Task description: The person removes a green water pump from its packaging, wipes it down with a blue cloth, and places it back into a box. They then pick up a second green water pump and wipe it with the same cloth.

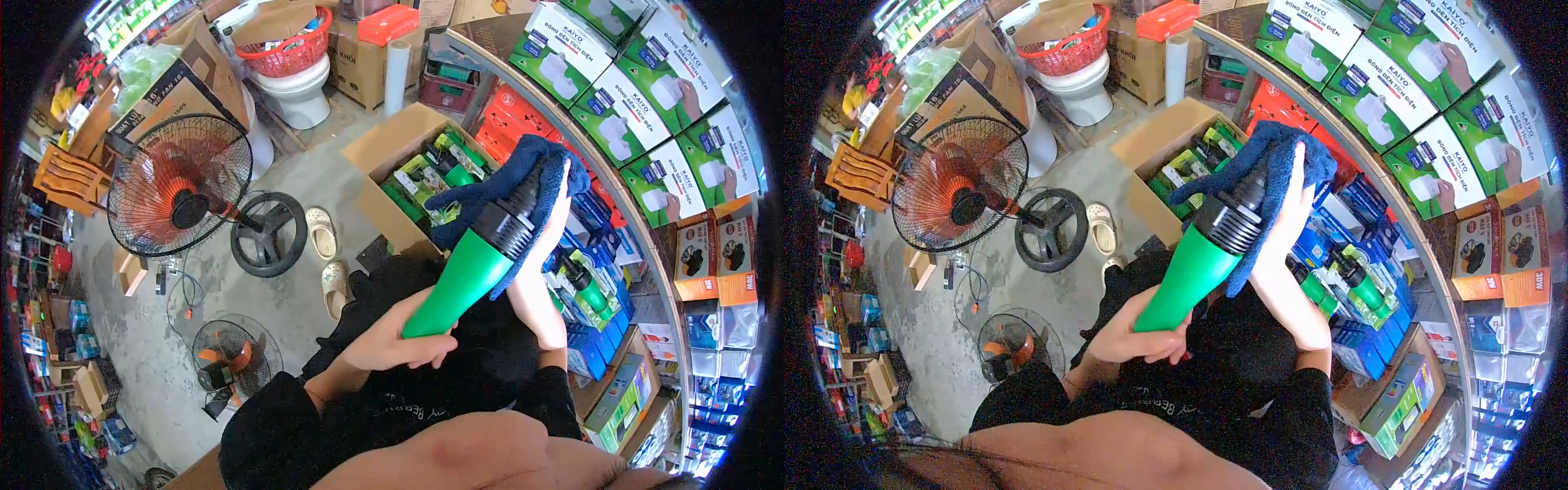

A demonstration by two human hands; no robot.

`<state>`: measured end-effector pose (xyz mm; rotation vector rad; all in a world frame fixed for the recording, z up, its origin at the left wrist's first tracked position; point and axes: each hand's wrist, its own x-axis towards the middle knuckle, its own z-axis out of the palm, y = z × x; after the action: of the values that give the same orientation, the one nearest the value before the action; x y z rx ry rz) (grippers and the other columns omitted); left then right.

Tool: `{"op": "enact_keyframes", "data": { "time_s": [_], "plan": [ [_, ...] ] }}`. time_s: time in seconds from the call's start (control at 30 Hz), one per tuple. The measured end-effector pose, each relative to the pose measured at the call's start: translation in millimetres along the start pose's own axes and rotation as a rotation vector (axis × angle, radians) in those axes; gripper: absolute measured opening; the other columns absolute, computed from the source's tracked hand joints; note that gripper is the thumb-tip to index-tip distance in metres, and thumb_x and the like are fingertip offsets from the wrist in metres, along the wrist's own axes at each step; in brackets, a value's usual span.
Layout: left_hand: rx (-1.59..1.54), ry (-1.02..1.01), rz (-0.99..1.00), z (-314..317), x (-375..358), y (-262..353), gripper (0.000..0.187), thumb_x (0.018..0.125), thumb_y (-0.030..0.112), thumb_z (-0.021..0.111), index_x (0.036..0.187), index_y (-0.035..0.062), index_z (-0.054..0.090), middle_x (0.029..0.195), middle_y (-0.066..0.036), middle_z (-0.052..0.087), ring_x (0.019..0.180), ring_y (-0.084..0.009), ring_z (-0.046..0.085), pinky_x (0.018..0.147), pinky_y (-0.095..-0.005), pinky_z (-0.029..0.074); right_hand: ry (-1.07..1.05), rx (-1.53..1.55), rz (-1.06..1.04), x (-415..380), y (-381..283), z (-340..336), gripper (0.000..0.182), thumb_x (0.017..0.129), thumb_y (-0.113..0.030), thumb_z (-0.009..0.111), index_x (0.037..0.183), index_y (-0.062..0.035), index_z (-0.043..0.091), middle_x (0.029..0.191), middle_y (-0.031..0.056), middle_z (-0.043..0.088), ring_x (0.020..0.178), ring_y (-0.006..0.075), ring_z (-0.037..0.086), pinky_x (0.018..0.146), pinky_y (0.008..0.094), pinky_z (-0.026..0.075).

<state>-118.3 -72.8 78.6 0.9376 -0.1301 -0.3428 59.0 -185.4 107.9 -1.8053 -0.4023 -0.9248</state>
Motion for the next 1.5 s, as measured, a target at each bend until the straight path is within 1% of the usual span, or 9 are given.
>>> {"op": "enact_keyframes", "data": {
  "time_s": [0.1, 0.13, 0.5, 0.57, 0.8, 1.17, 1.3, 1.4, 1.5],
  "plan": [
    [0.242, 0.130, 0.083, 14, 2, 2, 0.039, 0.083, 0.009, 0.068, 0.114, 0.0056, 0.046, 0.077, -0.001, 0.055, 0.055, -0.0072, 0.052, 0.052, -0.0235, 0.042, 0.070, 0.626, 1.243, 44, -76, -6, 0.034, 0.096, -0.026, 0.052, 0.124, -0.0080, 0.053, 0.107, 0.0096, 0.058, 0.096, 0.0217, 0.058, 0.087, 0.0362, 0.046],
    [0.288, 0.103, 0.123, 9, 2, -2, 0.045, 0.081, 0.006, 0.070, 0.119, 0.0047, 0.045, 0.078, -0.001, 0.054, 0.059, -0.0086, 0.055, 0.054, -0.0243, 0.044, 0.028, 0.998, 0.926, 9, -14, -3, 0.052, 0.094, -0.041, 0.052, 0.133, -0.0074, 0.046, 0.121, 0.0114, 0.055, 0.109, 0.0241, 0.054, 0.097, 0.0405, 0.041],
    [-0.370, -0.102, 0.100, -12, -2, -4, 0.037, 0.079, 0.019, 0.067, 0.104, 0.0021, 0.045, 0.065, 0.001, 0.043, 0.044, -0.0063, 0.037, 0.047, -0.0271, 0.040, -0.968, 2.022, 1.050, -29, 11, 1, 0.102, 0.067, -0.081, 0.045, 0.137, -0.0069, 0.039, 0.134, 0.0129, 0.049, 0.118, 0.0268, 0.051, 0.103, 0.0436, 0.039],
    [-0.537, -0.213, 0.130, -16, 1, -7, 0.039, 0.080, 0.022, 0.067, 0.104, 0.0018, 0.044, 0.059, 0.003, 0.039, 0.042, -0.0054, 0.035, 0.043, -0.0258, 0.038, -0.948, 1.250, 0.940, -18, -20, -12, 0.101, 0.069, -0.080, 0.046, 0.138, -0.0059, 0.038, 0.136, 0.0134, 0.047, 0.120, 0.0272, 0.049, 0.104, 0.0438, 0.038],
    [-0.587, -0.077, 0.257, -18, 2, -5, 0.038, 0.085, 0.027, 0.065, 0.102, 0.0036, 0.042, 0.054, 0.005, 0.033, 0.041, -0.0049, 0.032, 0.036, -0.0214, 0.032, -0.899, 1.856, 1.016, -23, 4, -9, 0.065, 0.083, -0.043, 0.063, 0.130, -0.0018, 0.044, 0.122, 0.0155, 0.057, 0.106, 0.0286, 0.058, 0.093, 0.0425, 0.045],
    [-0.286, 0.288, 0.403, 8, 7, -2, 0.027, 0.086, 0.010, 0.057, 0.109, 0.0021, 0.043, 0.068, -0.001, 0.041, 0.045, -0.0082, 0.037, 0.042, -0.0286, 0.043, -0.956, 1.646, 1.035, -20, 0, -23, 0.086, 0.067, -0.025, 0.075, 0.137, 0.0043, 0.034, 0.126, 0.0200, 0.052, 0.109, 0.0309, 0.056, 0.095, 0.0407, 0.045],
    [-0.230, 0.277, 0.400, 7, 8, -4, 0.031, 0.085, 0.001, 0.056, 0.112, 0.0009, 0.043, 0.074, -0.004, 0.046, 0.048, -0.0091, 0.043, 0.045, -0.0314, 0.048, -1.046, 1.569, 0.927, -13, 6, -33, 0.084, 0.065, -0.016, 0.072, 0.138, 0.0036, 0.034, 0.132, 0.0170, 0.049, 0.115, 0.0281, 0.052, 0.099, 0.0401, 0.041],
    [-0.186, 0.287, 0.405, 9, 8, -2, 0.031, 0.085, 0.003, 0.057, 0.113, 0.0011, 0.043, 0.074, -0.004, 0.046, 0.047, -0.0091, 0.041, 0.045, -0.0311, 0.048, -1.444, 0.862, 0.403, -8, 19, -46, 0.071, 0.068, -0.008, 0.072, 0.131, 0.0028, 0.041, 0.120, 0.0077, 0.054, 0.107, 0.0186, 0.049, 0.096, 0.0352, 0.039],
    [-0.198, 0.317, 0.404, 11, 8, -2, 0.028, 0.086, 0.004, 0.057, 0.111, 0.0018, 0.043, 0.071, -0.003, 0.045, 0.047, -0.0088, 0.040, 0.045, -0.0312, 0.047, -1.553, 0.828, -0.329, 5, -5, -36, 0.054, 0.071, -0.014, 0.071, 0.119, -0.0017, 0.053, 0.115, 0.0137, 0.054, 0.105, 0.0286, 0.050, 0.092, 0.0386, 0.039]
  ]
}}
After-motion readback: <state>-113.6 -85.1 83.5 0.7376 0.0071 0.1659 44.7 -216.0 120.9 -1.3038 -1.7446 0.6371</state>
